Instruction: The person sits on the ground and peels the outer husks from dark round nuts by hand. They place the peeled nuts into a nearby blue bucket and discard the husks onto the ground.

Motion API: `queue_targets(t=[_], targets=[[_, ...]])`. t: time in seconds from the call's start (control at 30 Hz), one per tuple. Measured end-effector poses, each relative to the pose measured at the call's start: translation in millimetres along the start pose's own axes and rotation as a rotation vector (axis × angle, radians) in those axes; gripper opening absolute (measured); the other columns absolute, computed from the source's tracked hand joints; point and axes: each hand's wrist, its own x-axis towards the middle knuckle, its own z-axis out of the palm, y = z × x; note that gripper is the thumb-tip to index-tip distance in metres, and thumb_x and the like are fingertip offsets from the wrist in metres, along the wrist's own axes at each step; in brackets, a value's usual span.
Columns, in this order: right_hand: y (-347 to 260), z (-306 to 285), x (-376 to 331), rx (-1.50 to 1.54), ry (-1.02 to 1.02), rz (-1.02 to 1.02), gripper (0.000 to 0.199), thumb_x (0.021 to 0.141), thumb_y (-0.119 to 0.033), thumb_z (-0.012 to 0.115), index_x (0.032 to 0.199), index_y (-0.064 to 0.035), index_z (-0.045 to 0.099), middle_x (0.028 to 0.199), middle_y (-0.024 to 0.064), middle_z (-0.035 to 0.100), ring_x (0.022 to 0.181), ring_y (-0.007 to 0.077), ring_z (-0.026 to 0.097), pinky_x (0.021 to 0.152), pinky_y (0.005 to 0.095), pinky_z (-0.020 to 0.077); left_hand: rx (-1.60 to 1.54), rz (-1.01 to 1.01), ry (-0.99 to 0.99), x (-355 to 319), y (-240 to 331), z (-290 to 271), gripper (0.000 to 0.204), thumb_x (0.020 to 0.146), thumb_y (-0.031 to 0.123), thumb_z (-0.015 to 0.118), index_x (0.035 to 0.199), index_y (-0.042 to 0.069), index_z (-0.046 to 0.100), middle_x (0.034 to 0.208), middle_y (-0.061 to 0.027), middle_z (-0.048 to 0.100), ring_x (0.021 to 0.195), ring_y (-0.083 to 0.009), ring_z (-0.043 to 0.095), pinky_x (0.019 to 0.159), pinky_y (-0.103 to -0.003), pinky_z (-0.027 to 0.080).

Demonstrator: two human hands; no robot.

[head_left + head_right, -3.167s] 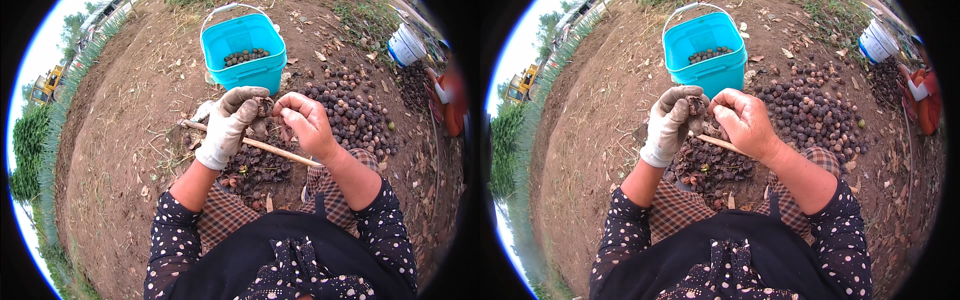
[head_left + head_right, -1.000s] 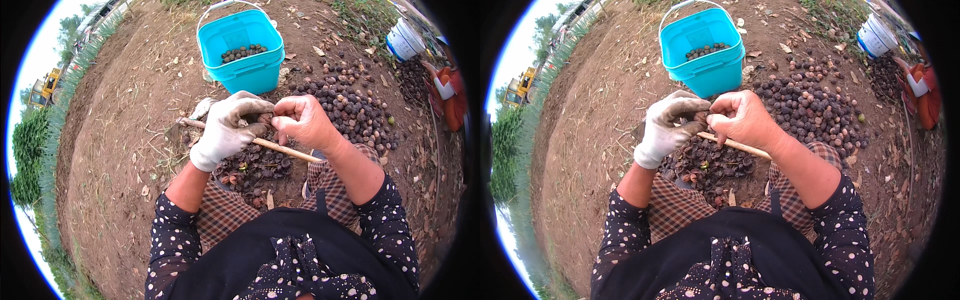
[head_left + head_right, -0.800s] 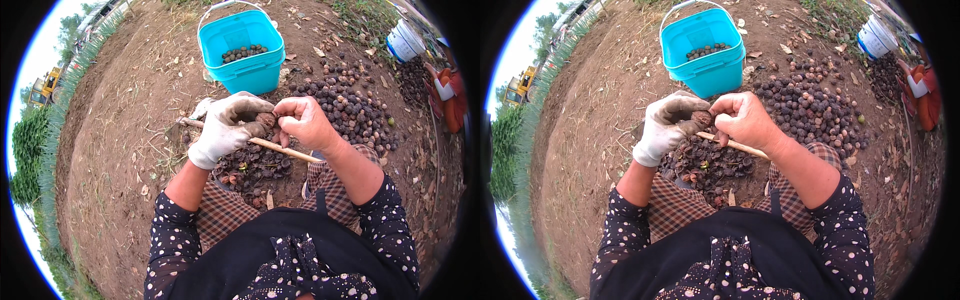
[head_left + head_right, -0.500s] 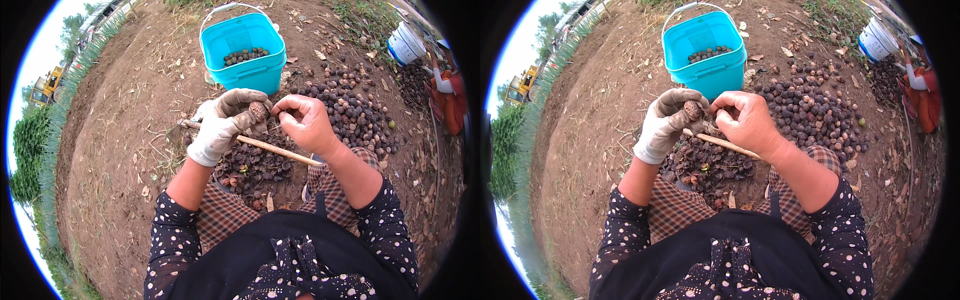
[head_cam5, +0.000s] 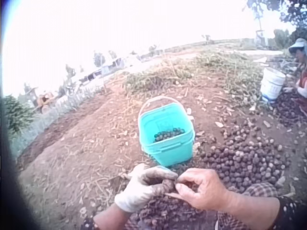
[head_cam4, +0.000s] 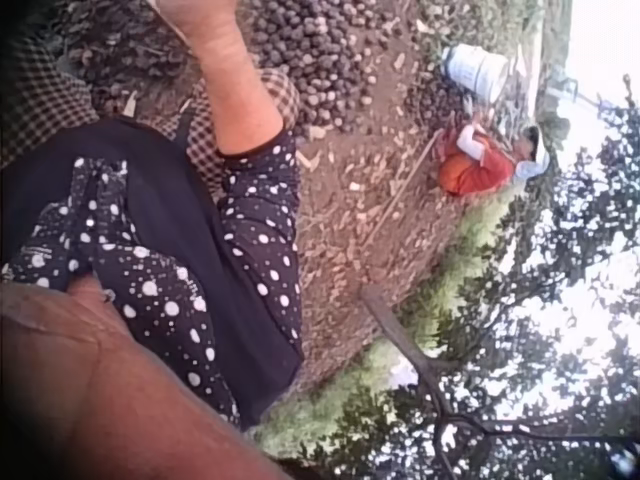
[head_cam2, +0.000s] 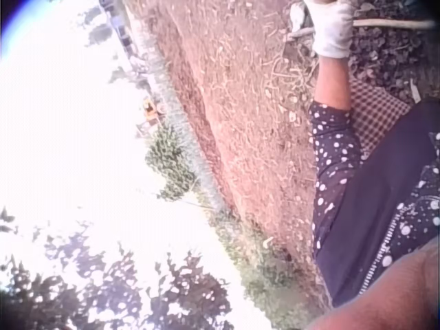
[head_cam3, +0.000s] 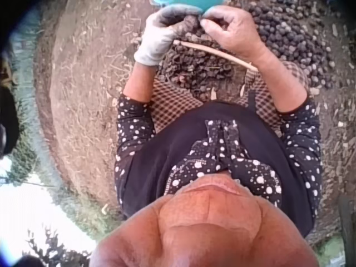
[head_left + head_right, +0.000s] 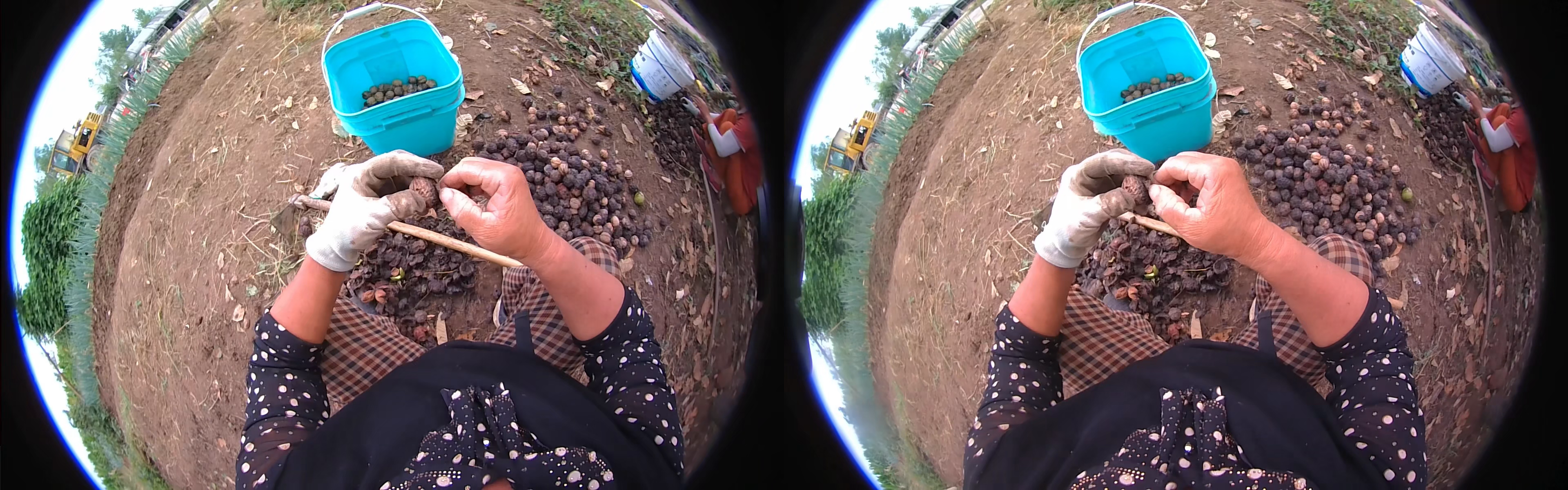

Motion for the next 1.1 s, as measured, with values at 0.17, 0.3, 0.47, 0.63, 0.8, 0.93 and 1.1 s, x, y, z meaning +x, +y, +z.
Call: queue_targets(t=[0.17,0.3,0.47,0.63,0.8,0.93,1.1], targets=[[-5,0,0,0.032,0.003,0.039,0.005,0.088,0.002,0.059,0.086,0.0044,0.064,0.073,-0.0004,0.057,0.062,0.0035,0.052,0.054,0.0224,0.0421,-0.188,-0.039,0.033,-3,-4,1,0.037,0.087,0.011,0.077,0.120,0.000,0.065,0.106,-0.0066,0.070,0.088,-0.0143,0.067,0.079,-0.028,0.057],[-3,-2,3,0.092,0.149,0.115,0.006,0.085,0.000,0.064,0.080,0.0022,0.065,0.070,0.0005,0.058,0.058,0.0036,0.050,0.051,0.0232,0.0399,-0.373,0.017,0.017,3,-11,1,0.042,0.086,0.019,0.078,0.121,0.002,0.063,0.105,-0.0146,0.068,0.071,-0.0175,0.064,0.060,-0.030,0.052],[-5,-8,3,-0.104,0.111,-0.041,0.004,0.085,0.003,0.065,0.085,0.0013,0.068,0.078,0.0045,0.063,0.066,0.0094,0.059,0.060,0.0253,0.0472,-0.466,0.043,-0.061,4,-12,-9,0.054,0.087,0.026,0.078,0.131,0.002,0.058,0.114,-0.0180,0.066,0.075,-0.0167,0.063,0.063,-0.030,0.051],[-2,-9,7,-0.159,0.204,-0.147,0.018,0.084,0.008,0.060,0.097,0.0007,0.069,0.097,0.0086,0.067,0.088,0.0161,0.065,0.081,0.0295,0.0521,-0.597,-0.099,0.008,11,-18,-5,0.065,0.095,0.046,0.064,0.139,0.002,0.048,0.125,-0.0162,0.062,0.100,-0.0231,0.065,0.073,-0.032,0.054],[1,-7,10,-0.166,0.256,-0.183,0.022,0.080,0.010,0.059,0.096,-0.0009,0.068,0.092,0.0105,0.065,0.084,0.0203,0.065,0.077,0.0310,0.0524,-0.707,-0.257,0.085,15,-33,-18,0.083,0.092,0.067,0.054,0.143,0.003,0.042,0.131,-0.0191,0.057,0.113,-0.0287,0.062,0.076,-0.033,0.056],[2,-6,9,-0.147,0.226,-0.175,0.019,0.081,0.010,0.060,0.095,-0.0002,0.068,0.092,0.0106,0.065,0.084,0.0212,0.065,0.077,0.0314,0.0523,-0.634,-0.152,0.272,17,-31,-34,0.076,0.096,0.066,0.047,0.142,0.005,0.044,0.128,-0.0202,0.058,0.109,-0.0309,0.063,0.081,-0.040,0.056],[-1,-8,6,-0.081,0.120,-0.082,0.018,0.089,0.007,0.055,0.102,0.0039,0.068,0.105,0.0088,0.064,0.093,0.0133,0.063,0.085,0.0267,0.0509,-0.734,-0.193,0.358,18,-35,-43,0.068,0.101,0.062,0.039,0.135,0.004,0.051,0.122,-0.0183,0.061,0.105,-0.0294,0.063,0.076,-0.037,0.054]])
